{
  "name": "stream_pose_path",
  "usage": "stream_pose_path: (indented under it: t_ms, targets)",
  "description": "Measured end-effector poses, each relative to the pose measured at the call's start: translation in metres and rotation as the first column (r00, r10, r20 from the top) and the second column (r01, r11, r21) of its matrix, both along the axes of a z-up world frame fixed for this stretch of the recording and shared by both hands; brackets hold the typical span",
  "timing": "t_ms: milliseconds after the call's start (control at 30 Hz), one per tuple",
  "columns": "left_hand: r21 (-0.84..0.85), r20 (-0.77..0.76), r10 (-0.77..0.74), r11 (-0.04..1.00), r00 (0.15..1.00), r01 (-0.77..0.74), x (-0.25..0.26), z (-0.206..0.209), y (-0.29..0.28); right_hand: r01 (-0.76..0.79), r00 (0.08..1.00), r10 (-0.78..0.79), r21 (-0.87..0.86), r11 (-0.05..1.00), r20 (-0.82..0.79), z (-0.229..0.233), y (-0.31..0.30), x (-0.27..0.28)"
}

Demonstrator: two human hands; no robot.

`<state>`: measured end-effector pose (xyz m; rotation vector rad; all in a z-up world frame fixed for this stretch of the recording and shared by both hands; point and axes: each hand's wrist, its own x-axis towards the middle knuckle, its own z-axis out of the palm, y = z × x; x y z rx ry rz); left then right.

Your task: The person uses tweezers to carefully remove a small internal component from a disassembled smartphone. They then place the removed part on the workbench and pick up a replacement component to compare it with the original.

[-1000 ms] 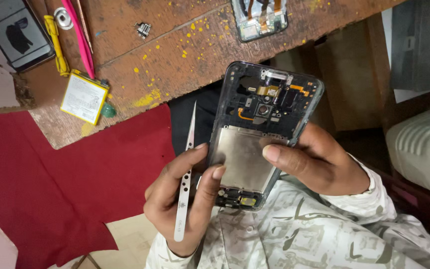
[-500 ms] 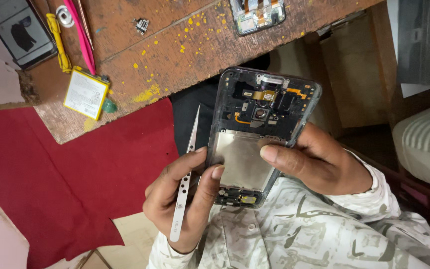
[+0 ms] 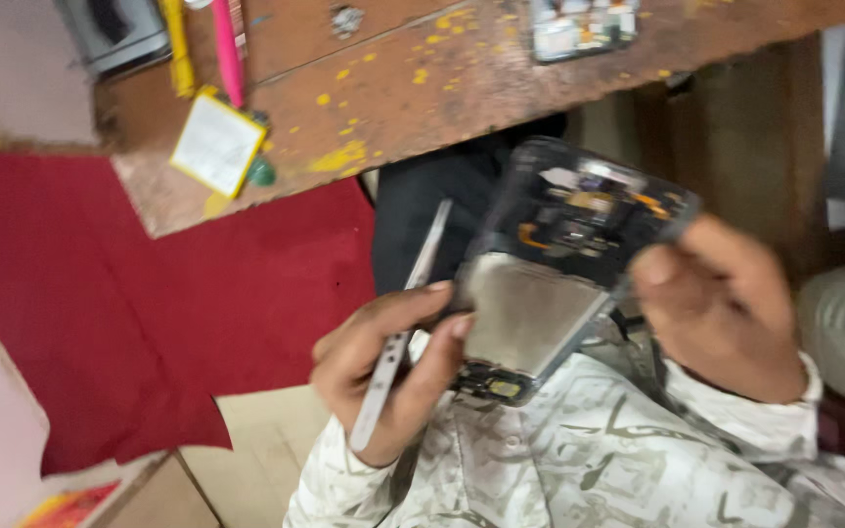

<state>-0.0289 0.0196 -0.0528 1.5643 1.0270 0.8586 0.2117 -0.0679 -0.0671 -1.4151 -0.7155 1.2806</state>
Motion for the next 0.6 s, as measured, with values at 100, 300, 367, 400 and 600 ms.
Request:
stream_pose_path:
  t_ms: [100,300,367,400,600]
  targets:
    - [0.039,0.055,-0.048,0.998,0.997,0.046,-0.001,-0.002,0.000,0.112,0.987,-0.111,0.000,0.994,-0.116,0.003,0.001,-0.008]
    - [0.112,0.108,-0.062,0.992,0.992,0.050,0.007,-0.014,-0.004,0.248,0.947,-0.250,-0.036,0.968,-0.203,-0.010,-0.001,-0.005]
    - [0.115,0.107,-0.091,0.990,0.990,0.078,0.003,-0.015,-0.002,0.231,0.943,-0.238,-0.057,0.971,-0.232,-0.015,-0.007,0.001]
    - [0.123,0.111,-0.093,0.989,0.989,0.079,0.002,-0.015,-0.001,0.213,0.944,-0.222,-0.062,0.975,-0.246,-0.017,-0.008,0.003]
    - [0.150,0.119,-0.110,0.984,0.987,0.091,-0.003,-0.016,0.004,0.057,0.896,-0.092,-0.092,0.994,-0.434,-0.016,0.003,0.018]
